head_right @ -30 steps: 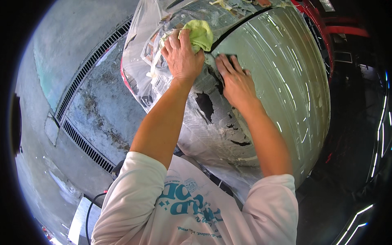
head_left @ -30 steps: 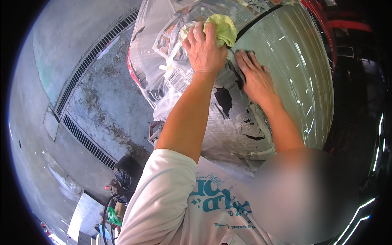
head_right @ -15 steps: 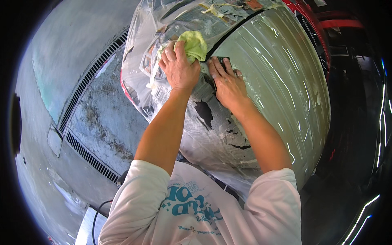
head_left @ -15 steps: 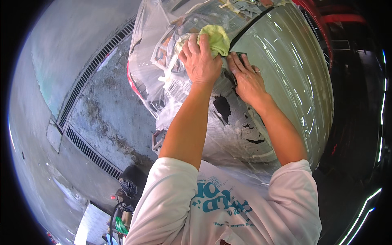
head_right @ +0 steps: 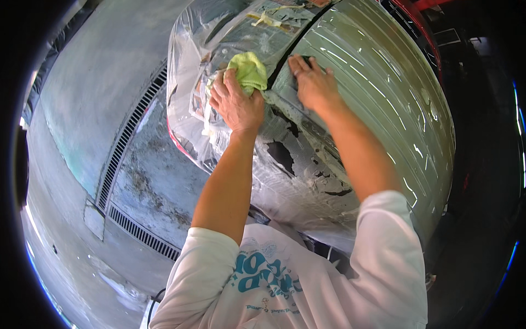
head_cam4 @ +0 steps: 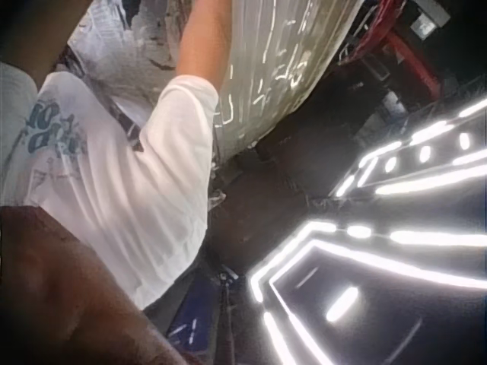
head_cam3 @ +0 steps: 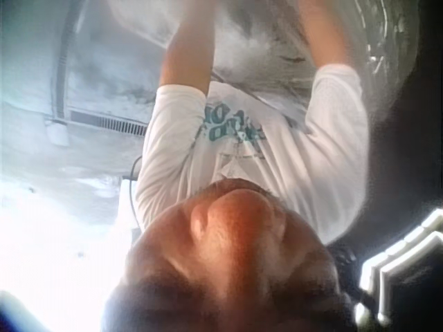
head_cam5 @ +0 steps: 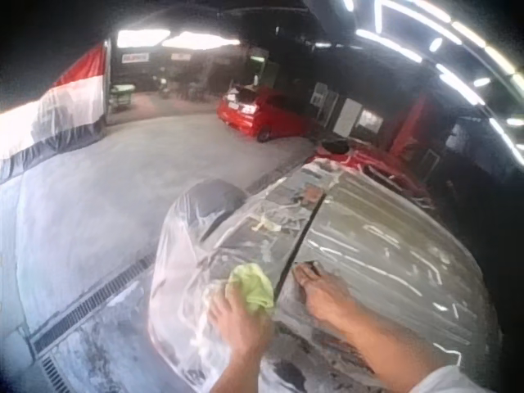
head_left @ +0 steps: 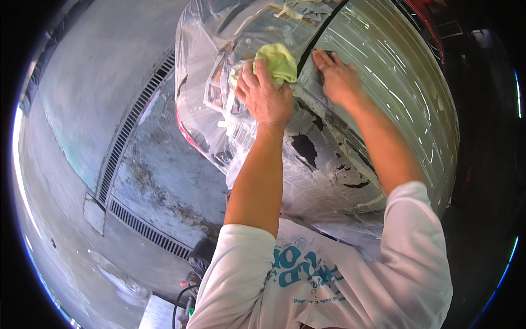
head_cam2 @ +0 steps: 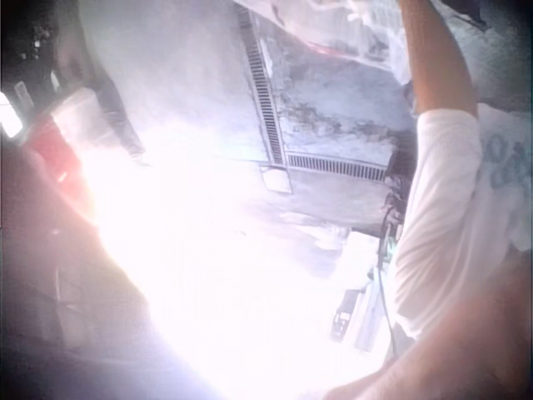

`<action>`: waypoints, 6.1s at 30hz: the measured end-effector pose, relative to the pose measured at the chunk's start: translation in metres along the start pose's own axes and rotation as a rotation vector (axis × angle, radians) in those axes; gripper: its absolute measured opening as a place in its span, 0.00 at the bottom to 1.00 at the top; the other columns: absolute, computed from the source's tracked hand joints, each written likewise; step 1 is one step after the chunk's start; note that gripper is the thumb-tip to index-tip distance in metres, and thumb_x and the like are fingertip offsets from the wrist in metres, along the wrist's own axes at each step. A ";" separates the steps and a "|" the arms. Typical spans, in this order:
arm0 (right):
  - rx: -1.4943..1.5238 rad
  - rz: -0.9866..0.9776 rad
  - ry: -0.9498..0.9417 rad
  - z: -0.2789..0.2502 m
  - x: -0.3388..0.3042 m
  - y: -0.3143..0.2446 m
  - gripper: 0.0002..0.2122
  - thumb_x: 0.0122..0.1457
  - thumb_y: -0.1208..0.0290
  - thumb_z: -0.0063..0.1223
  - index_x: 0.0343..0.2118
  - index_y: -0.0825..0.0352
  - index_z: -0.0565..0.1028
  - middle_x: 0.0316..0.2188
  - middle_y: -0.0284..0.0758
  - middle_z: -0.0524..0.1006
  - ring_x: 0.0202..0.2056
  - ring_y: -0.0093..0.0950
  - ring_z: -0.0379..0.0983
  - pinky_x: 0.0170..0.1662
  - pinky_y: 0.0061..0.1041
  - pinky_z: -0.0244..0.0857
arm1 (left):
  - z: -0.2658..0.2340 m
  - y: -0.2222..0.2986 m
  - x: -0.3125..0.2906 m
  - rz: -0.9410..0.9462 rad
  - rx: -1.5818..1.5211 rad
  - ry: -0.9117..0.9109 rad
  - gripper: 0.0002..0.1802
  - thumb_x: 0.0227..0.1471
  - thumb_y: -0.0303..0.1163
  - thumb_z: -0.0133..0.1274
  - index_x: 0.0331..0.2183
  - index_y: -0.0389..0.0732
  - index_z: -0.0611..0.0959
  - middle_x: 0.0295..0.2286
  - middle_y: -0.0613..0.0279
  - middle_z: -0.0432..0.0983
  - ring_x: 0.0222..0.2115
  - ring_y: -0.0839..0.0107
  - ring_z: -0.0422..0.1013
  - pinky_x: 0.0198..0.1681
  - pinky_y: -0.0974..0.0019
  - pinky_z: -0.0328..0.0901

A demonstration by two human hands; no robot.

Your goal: The person wipes the hood of a car with a green microfiber cloth and a black sponge. The hood is partially covered with protective plastic sheeting. The person repeatedly wipes the same area of the hood.

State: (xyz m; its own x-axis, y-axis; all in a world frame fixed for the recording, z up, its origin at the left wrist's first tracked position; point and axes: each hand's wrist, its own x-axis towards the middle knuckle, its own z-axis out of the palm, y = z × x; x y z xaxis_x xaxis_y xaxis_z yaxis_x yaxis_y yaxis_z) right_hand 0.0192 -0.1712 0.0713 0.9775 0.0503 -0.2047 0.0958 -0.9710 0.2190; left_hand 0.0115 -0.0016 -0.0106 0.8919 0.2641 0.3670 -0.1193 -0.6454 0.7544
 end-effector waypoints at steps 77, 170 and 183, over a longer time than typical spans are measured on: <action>0.085 -0.491 -0.100 0.025 -0.121 0.080 0.42 0.52 0.88 0.52 0.74 0.58 0.60 0.77 0.29 0.54 0.77 0.38 0.47 0.77 0.45 0.52 | 0.002 0.009 0.010 -0.031 0.181 0.079 0.36 0.47 0.37 0.64 0.59 0.48 0.73 0.54 0.50 0.72 0.59 0.47 0.65 0.63 0.43 0.57; 0.394 0.292 -0.060 0.013 -0.244 0.168 0.15 0.65 0.65 0.61 0.49 0.68 0.81 0.40 0.50 0.83 0.44 0.51 0.79 0.47 0.46 0.71 | 0.007 0.013 0.015 -0.035 0.214 0.024 0.38 0.46 0.39 0.67 0.59 0.49 0.72 0.59 0.54 0.69 0.61 0.49 0.62 0.63 0.44 0.54; 0.733 0.224 0.083 0.019 -0.130 0.075 0.20 0.65 0.54 0.63 0.38 0.72 0.81 0.30 0.53 0.83 0.35 0.53 0.82 0.41 0.47 0.73 | 0.005 0.009 0.014 -0.013 0.160 0.050 0.38 0.44 0.36 0.66 0.58 0.47 0.73 0.59 0.54 0.69 0.61 0.49 0.63 0.63 0.44 0.55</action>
State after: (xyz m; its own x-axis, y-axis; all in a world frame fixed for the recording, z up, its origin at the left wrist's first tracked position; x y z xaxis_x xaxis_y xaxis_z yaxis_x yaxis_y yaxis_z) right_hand -0.1040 -0.2547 0.0961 0.9725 -0.1767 -0.1519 -0.2270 -0.8651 -0.4473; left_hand 0.0250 -0.0071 -0.0014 0.8695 0.3061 0.3877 -0.0333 -0.7468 0.6642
